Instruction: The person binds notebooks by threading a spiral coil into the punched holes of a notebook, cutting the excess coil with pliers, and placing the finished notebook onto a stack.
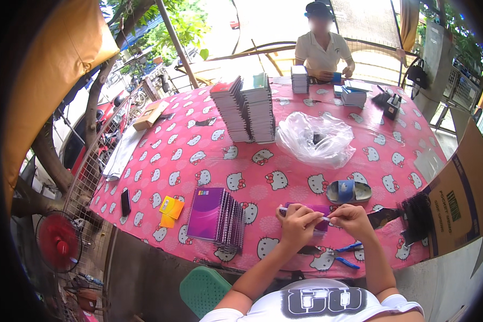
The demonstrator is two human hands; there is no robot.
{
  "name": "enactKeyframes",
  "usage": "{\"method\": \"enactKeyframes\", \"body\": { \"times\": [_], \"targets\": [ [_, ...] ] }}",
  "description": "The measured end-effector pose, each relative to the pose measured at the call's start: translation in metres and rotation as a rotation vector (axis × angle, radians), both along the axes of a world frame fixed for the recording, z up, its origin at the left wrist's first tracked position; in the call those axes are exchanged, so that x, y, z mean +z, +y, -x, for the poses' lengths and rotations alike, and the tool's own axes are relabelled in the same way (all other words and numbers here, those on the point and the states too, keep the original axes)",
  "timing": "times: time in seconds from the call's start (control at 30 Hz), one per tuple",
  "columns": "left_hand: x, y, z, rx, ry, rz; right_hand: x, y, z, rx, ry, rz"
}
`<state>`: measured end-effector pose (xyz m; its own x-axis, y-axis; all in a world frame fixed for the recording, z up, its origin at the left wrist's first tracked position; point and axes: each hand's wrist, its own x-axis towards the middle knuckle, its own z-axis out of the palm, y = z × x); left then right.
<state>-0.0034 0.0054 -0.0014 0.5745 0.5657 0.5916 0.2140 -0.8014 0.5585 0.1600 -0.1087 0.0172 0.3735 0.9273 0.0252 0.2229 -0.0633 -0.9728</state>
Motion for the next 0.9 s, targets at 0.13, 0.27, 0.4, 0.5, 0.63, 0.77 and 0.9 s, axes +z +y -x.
{"method": "enactKeyframes", "body": {
  "times": [0.13,0.27,0.4,0.5,0.63,0.77,0.9],
  "targets": [
    [0.002,-0.003,0.0,0.029,0.001,0.003,0.012,0.002,0.005,0.009,-0.276,0.001],
    [0.002,-0.002,0.002,0.041,-0.001,0.043,0.021,0.002,0.011,0.008,-0.663,-0.205],
    [0.0,0.003,0.003,0.022,0.006,0.002,0.012,0.005,0.014,-0.023,-0.447,-0.205],
    [0.0,0.005,0.004,0.003,-0.062,-0.006,0.024,0.003,0.02,-0.051,-0.547,-0.071],
    [0.005,0.007,0.008,-0.028,-0.012,-0.023,0.023,0.007,0.019,-0.038,-0.732,-0.086],
    [0.006,0.007,0.006,-0.031,0.014,-0.021,0.009,0.01,0.019,-0.063,-0.697,-0.091],
    [0.002,0.006,0.007,-0.014,0.009,-0.029,0.024,0.01,0.031,-0.11,-0.693,-0.121]
  ]
}}
